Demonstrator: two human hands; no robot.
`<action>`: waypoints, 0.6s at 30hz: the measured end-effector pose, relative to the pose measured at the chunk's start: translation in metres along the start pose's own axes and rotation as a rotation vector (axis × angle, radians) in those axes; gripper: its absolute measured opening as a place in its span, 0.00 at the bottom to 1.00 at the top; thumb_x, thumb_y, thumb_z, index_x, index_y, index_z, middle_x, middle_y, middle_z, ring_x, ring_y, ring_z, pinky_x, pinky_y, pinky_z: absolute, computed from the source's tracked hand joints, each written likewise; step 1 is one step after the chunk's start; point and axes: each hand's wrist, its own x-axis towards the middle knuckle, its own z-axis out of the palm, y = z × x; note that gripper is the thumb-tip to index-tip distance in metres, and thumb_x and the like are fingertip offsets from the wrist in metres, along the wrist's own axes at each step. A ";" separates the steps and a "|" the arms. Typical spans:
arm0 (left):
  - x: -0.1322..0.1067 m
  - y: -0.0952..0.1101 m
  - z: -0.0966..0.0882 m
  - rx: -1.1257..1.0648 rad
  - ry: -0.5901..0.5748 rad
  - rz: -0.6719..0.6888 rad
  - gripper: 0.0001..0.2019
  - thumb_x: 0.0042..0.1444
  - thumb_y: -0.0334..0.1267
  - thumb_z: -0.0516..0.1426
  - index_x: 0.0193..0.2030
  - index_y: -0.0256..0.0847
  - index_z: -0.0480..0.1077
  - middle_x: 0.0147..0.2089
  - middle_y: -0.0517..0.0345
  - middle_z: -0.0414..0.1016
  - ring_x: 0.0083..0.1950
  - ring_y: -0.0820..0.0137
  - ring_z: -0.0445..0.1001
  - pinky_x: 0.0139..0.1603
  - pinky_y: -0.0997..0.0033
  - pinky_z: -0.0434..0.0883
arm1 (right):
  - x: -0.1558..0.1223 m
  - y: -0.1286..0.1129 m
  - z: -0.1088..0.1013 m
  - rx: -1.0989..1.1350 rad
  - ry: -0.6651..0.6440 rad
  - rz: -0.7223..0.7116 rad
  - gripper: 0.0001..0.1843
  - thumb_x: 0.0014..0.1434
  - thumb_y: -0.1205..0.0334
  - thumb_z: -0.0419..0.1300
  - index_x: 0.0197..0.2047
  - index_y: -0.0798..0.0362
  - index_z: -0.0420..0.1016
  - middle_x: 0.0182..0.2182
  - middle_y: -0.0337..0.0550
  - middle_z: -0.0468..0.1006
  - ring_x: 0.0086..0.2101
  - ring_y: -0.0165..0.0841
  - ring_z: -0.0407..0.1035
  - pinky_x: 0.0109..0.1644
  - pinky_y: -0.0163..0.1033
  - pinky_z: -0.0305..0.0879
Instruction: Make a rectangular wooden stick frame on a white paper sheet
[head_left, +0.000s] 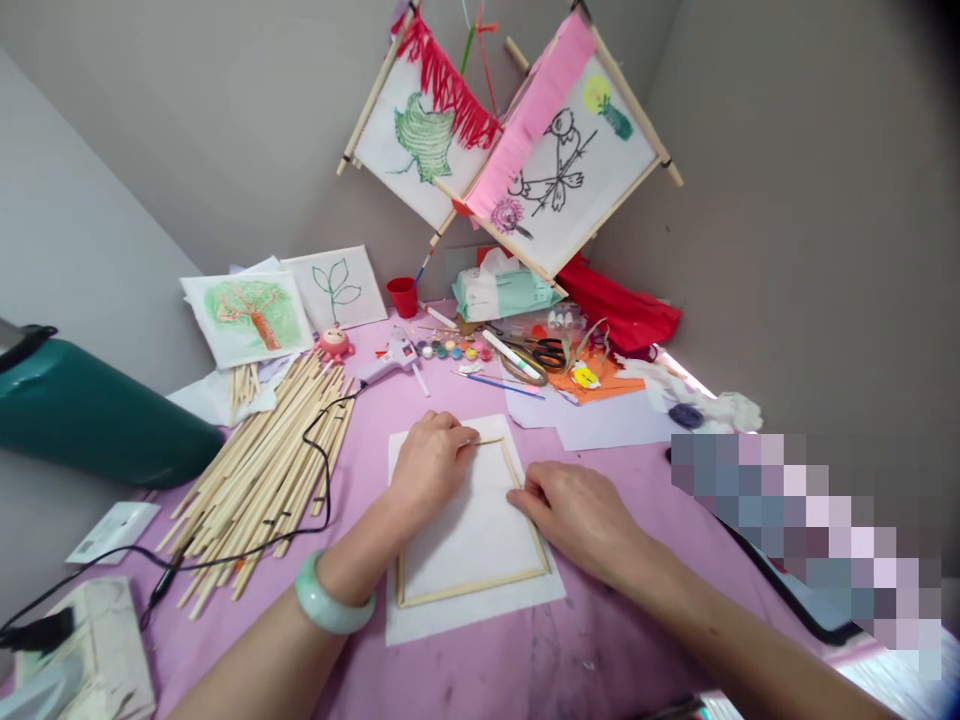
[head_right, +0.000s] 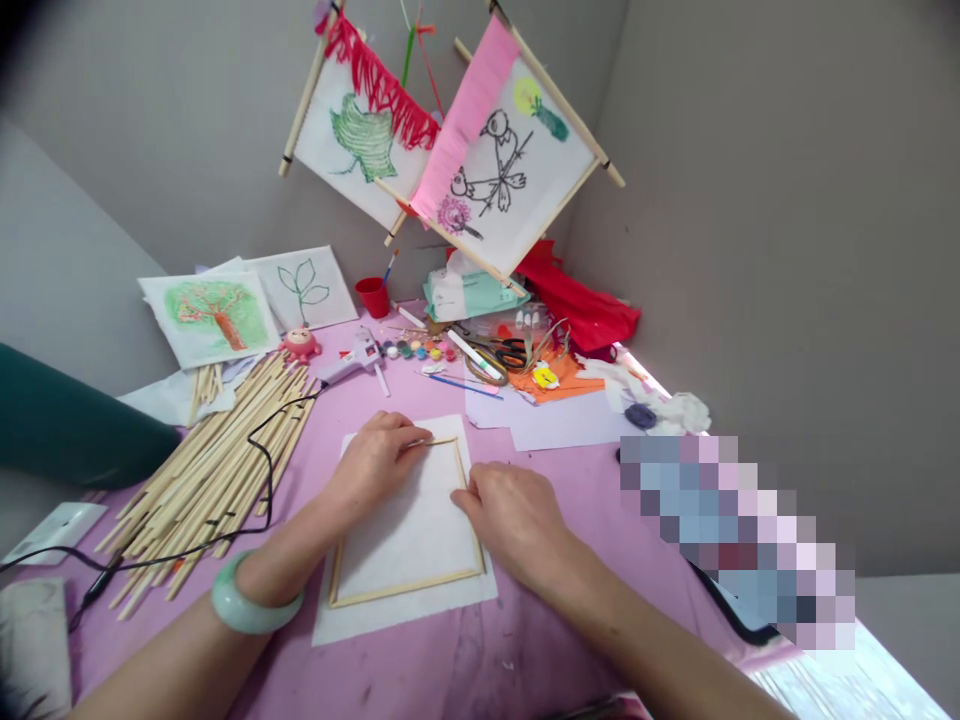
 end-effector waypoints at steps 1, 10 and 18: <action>0.000 0.000 0.001 -0.002 0.000 -0.002 0.11 0.58 0.31 0.55 0.41 0.42 0.78 0.38 0.53 0.75 0.42 0.63 0.69 0.41 0.65 0.66 | 0.000 0.000 0.000 -0.006 -0.002 0.005 0.15 0.61 0.55 0.52 0.27 0.52 0.71 0.28 0.41 0.80 0.30 0.35 0.72 0.29 0.37 0.47; 0.000 -0.002 0.007 -0.012 0.010 -0.031 0.11 0.57 0.29 0.54 0.39 0.42 0.78 0.37 0.53 0.76 0.42 0.63 0.70 0.43 0.64 0.66 | -0.002 -0.003 0.003 -0.093 0.020 0.009 0.14 0.62 0.58 0.51 0.28 0.52 0.71 0.28 0.42 0.79 0.29 0.35 0.72 0.28 0.37 0.46; 0.001 -0.002 0.007 -0.019 -0.001 -0.043 0.11 0.56 0.30 0.54 0.39 0.43 0.78 0.37 0.53 0.75 0.43 0.63 0.70 0.43 0.64 0.66 | -0.004 -0.003 0.002 -0.118 0.030 -0.002 0.13 0.61 0.60 0.51 0.28 0.52 0.72 0.27 0.41 0.79 0.28 0.36 0.73 0.27 0.38 0.46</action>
